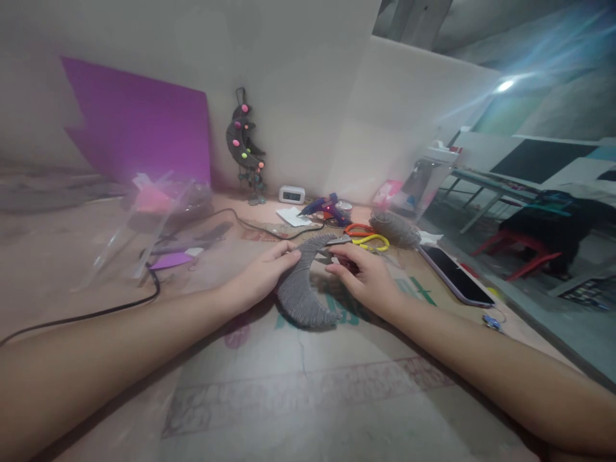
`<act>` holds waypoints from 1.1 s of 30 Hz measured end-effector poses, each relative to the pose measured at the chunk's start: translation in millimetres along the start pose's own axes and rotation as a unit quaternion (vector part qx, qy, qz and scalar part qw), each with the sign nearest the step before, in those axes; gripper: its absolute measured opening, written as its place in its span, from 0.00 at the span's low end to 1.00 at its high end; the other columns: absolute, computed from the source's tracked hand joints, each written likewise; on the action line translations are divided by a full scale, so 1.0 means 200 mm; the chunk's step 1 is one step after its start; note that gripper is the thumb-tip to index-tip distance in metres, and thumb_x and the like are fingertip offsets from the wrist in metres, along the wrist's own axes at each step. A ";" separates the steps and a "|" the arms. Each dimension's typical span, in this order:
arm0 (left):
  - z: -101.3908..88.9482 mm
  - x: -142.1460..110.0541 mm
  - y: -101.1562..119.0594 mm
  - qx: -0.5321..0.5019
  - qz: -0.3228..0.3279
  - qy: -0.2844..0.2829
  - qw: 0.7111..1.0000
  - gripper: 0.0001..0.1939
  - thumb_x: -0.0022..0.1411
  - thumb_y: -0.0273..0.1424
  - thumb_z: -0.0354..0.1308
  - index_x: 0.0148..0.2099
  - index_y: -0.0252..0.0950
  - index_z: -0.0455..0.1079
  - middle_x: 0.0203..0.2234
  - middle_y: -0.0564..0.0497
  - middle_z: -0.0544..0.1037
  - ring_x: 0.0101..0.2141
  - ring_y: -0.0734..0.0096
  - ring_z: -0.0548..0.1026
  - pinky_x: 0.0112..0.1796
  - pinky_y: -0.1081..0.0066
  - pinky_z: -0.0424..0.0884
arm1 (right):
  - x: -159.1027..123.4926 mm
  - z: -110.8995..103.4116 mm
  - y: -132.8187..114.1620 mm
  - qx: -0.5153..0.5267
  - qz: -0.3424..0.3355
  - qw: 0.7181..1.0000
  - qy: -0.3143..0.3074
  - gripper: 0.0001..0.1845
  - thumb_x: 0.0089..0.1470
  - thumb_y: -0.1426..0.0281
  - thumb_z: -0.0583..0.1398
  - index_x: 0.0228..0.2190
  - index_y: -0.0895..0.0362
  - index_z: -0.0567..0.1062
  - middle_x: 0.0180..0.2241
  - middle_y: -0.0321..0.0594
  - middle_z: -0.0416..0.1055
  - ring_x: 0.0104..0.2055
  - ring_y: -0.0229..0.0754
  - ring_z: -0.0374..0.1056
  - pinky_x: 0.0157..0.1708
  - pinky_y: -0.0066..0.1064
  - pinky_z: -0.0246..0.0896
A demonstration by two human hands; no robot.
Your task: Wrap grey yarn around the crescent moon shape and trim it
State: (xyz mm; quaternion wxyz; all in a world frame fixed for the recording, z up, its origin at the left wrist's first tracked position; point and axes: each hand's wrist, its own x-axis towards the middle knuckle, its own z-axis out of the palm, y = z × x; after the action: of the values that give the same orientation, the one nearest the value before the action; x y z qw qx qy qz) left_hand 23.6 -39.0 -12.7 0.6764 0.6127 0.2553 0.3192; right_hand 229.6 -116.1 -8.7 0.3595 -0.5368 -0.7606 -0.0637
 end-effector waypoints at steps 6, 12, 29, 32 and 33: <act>0.00 0.00 -0.01 0.015 0.005 -0.006 1.000 0.10 0.60 0.40 0.56 0.37 0.40 0.68 0.31 0.55 0.73 0.32 0.69 0.71 0.34 0.72 0.65 | 0.00 0.01 0.02 0.001 -0.001 1.000 -0.012 0.13 0.60 0.64 0.59 0.44 0.55 0.75 0.34 0.41 0.75 0.33 0.41 0.69 0.34 0.32 0.65; 0.01 -0.01 0.01 0.013 -0.004 0.000 1.000 0.08 0.59 0.39 0.56 0.37 0.40 0.67 0.29 0.56 0.73 0.31 0.69 0.71 0.34 0.72 0.64 | 0.01 0.00 0.00 0.002 -0.003 1.000 -0.012 0.12 0.60 0.66 0.59 0.44 0.55 0.75 0.35 0.42 0.76 0.34 0.42 0.71 0.36 0.34 0.66; 0.02 -0.01 0.02 -0.001 -0.005 0.004 1.000 0.07 0.59 0.38 0.57 0.36 0.40 0.68 0.31 0.55 0.74 0.33 0.69 0.71 0.35 0.72 0.65 | 0.00 0.00 0.00 0.012 -0.011 1.000 0.000 0.14 0.59 0.63 0.60 0.44 0.57 0.75 0.32 0.40 0.75 0.31 0.40 0.68 0.34 0.32 0.65; 0.01 -0.01 0.02 0.005 0.001 0.005 1.000 0.08 0.59 0.38 0.57 0.36 0.39 0.67 0.29 0.56 0.72 0.32 0.70 0.70 0.34 0.73 0.64 | 0.00 0.00 0.01 0.009 -0.008 1.000 0.018 0.14 0.59 0.63 0.59 0.43 0.57 0.75 0.30 0.39 0.73 0.29 0.39 0.66 0.32 0.31 0.63; 0.01 -0.01 0.02 0.006 0.001 0.006 1.000 0.08 0.59 0.38 0.56 0.36 0.39 0.67 0.29 0.56 0.72 0.32 0.70 0.70 0.34 0.73 0.63 | 0.00 0.00 0.01 0.011 -0.006 1.000 0.024 0.14 0.59 0.62 0.59 0.43 0.57 0.75 0.30 0.39 0.73 0.29 0.39 0.66 0.31 0.30 0.63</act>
State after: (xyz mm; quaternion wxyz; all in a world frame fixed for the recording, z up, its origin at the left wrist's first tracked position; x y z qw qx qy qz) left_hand 23.6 -41.1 -9.4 0.6706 0.6154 0.2606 0.3219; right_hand 230.9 -115.1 -9.0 0.3831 -0.5267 -0.7555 -0.0706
